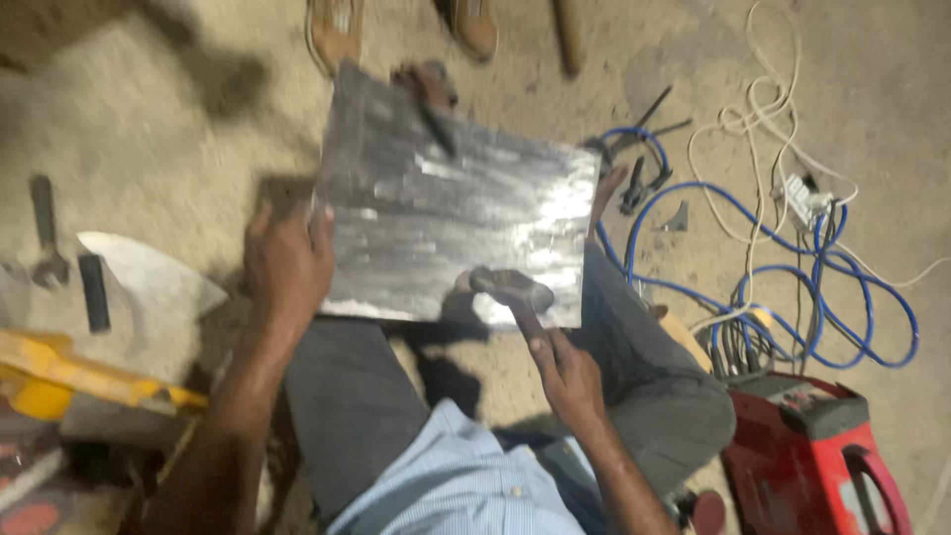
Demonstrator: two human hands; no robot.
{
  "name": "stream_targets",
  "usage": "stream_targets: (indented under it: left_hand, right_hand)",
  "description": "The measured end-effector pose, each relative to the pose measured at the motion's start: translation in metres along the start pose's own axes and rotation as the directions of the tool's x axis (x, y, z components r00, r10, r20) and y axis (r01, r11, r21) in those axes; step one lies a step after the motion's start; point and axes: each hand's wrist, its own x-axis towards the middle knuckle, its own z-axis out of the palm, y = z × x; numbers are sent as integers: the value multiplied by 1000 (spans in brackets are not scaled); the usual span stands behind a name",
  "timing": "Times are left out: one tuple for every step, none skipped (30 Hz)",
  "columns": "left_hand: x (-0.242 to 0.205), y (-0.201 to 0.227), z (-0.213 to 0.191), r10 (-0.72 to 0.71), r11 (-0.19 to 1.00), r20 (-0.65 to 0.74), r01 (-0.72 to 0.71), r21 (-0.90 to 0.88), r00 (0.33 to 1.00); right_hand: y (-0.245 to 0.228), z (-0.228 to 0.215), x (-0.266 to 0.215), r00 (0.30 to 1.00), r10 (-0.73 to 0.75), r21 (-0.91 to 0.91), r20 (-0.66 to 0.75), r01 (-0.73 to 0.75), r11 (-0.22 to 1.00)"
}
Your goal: The person hammers a rectangular metal sheet to create a curved shape, then uses an angle grinder with a flap disc to smooth and finish the surface. A second person assists by holding the sheet during grinding.
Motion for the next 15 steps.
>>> stream_targets:
  left_hand:
    - [20,-1,-12,37,999,-35,-36,10,999]
    - [27,7,-17,49,998,-53,-47,38,997]
    - [24,13,-21,57,997,-51,-54,63,997]
    - [21,16,-24,46,994,-51,-41,97,998]
    - [22,18,-26,36,991,-58,-28,130,998]
    - [25,17,-27,-8,995,-31,11,103,999]
    - [17,14,-28,-66,995,10,65,81,998]
    - [8,9,-28,-122,991,52,119,62,991]
    - [2,6,-27,-97,989,17,94,112,995]
    - [-2,4,-25,-69,984,-18,71,163,997]
    - [7,2,-24,-34,976,-67,48,211,997]
    - [18,-1,-23,-74,977,-46,81,197,996]
    - [14,-3,-21,-130,974,-7,129,187,992]
    - [14,-5,-22,-185,968,32,176,179,982]
    - [17,-5,-23,-193,963,58,178,202,979]
  right_hand:
    - [-1,0,-3,1000,-1,41,-11,1,999]
    - [-3,1,-1,1000,-2,82,-21,4,997]
    - [-2,3,-3,996,-65,81,-57,70,994]
    - [-2,6,0,987,-127,77,-93,135,988]
    - [-3,7,6,972,-194,65,-133,203,977]
    - [-2,8,11,983,-154,62,-105,161,985]
    - [2,11,9,992,-108,56,-57,112,992]
    - [5,14,7,998,-62,47,-10,63,997]
    - [7,18,4,997,-70,64,-13,70,995]
    - [10,20,0,997,-77,81,-16,78,994]
    - [11,22,4,995,-98,97,-29,100,990]
    - [10,24,12,994,-98,131,-45,103,986]
    - [14,28,11,995,-88,161,-40,93,983]
    - [16,33,11,996,-78,191,-34,83,978]
    - [19,35,12,996,-83,276,-29,87,957]
